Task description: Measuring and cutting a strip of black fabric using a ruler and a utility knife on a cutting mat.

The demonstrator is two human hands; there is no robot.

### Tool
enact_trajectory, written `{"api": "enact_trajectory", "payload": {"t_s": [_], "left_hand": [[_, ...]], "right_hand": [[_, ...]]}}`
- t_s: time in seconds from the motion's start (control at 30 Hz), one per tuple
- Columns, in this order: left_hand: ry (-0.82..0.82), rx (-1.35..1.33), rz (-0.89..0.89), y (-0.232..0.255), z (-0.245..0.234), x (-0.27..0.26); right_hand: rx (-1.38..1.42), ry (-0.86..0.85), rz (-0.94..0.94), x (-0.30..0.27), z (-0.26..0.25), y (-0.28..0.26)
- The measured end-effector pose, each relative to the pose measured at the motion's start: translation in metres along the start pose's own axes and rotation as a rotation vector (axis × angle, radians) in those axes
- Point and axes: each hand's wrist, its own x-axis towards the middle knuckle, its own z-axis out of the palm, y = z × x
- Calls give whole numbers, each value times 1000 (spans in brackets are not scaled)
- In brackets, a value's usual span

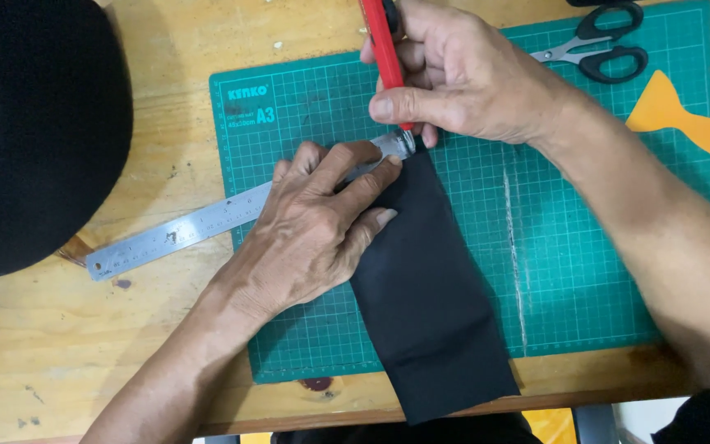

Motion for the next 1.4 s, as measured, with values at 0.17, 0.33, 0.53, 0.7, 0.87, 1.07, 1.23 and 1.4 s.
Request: {"api": "enact_trajectory", "payload": {"t_s": [0.17,0.33,0.53,0.7,0.87,1.07,1.23,1.4], "left_hand": [[-3,-2,-5,1,0,0],[-9,-3,-3,0,-1,0],[-15,-3,-7,1,-1,0],[-6,-2,-3,1,-1,0],[-24,-25,-11,2,-2,0],[-30,-21,-7,2,-4,1],[-40,-24,-14,3,-4,1],[-30,-32,-9,4,-5,2]], "right_hand": [[-30,-4,-11,0,1,-1],[-28,-7,-17,-1,0,-1],[-19,-5,1,-1,-1,-2],[-33,-19,-33,-2,-3,-1],[8,-9,-27,-3,-3,2],[12,-7,-31,-2,-4,3],[6,-18,-50,-2,-4,2],[-7,-13,-22,-2,-4,1]]}}
